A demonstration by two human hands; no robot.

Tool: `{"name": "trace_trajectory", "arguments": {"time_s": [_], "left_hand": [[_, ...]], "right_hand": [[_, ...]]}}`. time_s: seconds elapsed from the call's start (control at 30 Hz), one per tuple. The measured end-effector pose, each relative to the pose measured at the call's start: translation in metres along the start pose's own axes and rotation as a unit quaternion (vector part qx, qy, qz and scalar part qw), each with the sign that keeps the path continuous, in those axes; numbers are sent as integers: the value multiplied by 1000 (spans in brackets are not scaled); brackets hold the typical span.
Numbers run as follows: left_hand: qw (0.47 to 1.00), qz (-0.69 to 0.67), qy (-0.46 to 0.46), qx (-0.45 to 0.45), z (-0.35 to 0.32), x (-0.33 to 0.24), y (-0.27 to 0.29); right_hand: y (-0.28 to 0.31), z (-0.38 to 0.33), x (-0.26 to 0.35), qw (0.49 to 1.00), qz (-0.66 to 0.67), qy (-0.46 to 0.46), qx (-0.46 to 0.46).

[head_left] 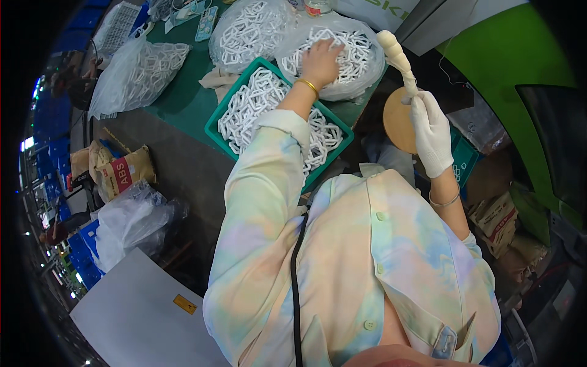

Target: The person collects plastic buckles into a tray, carries the tray to a workbench, and wipes the plastic buckles with a wrapped stick tool before placing them into plastic bags.

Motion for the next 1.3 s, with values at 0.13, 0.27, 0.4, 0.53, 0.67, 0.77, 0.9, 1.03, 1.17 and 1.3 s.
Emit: {"name": "trace_trajectory", "arguments": {"time_s": [0.13,0.27,0.4,0.53,0.67,0.77,0.9,1.03,1.17,1.3], "left_hand": [[987,35,153,33,19,48,12],[976,-27,103,190,6,37,0],[968,-106,-23,228,-32,11,5],[983,13,79,164,-38,39,40],[995,-87,30,-27,-53,31,120],[977,-117,175,40,-78,66,129],[961,-121,118,219,-129,50,107],[969,-98,50,223,-159,12,94],[979,-27,6,201,-169,-9,76],[976,-52,47,208,-162,6,61]], "right_hand": [[2,0,-4,1000,-2,-8,9],[2,1,-4,1000,-8,11,-7],[-1,1,-3,1000,4,-6,8],[0,-1,-7,1000,8,-1,12],[-3,-7,-13,999,18,-23,23],[-3,-9,-15,1000,24,-9,15],[-7,-11,-19,999,18,-16,30],[-13,-9,-14,998,-2,-33,52],[-19,-11,-3,999,11,-13,50],[-23,-14,1,997,1,-27,67]]}}
Point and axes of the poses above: each hand's wrist, its own z-axis towards the middle knuckle, its own y-axis out of the back of the hand, x = y × z, the point moved 9 cm from there along z, towards the middle knuckle, and after that the axes turned 7 degrees about y, right-handed, at the moved point
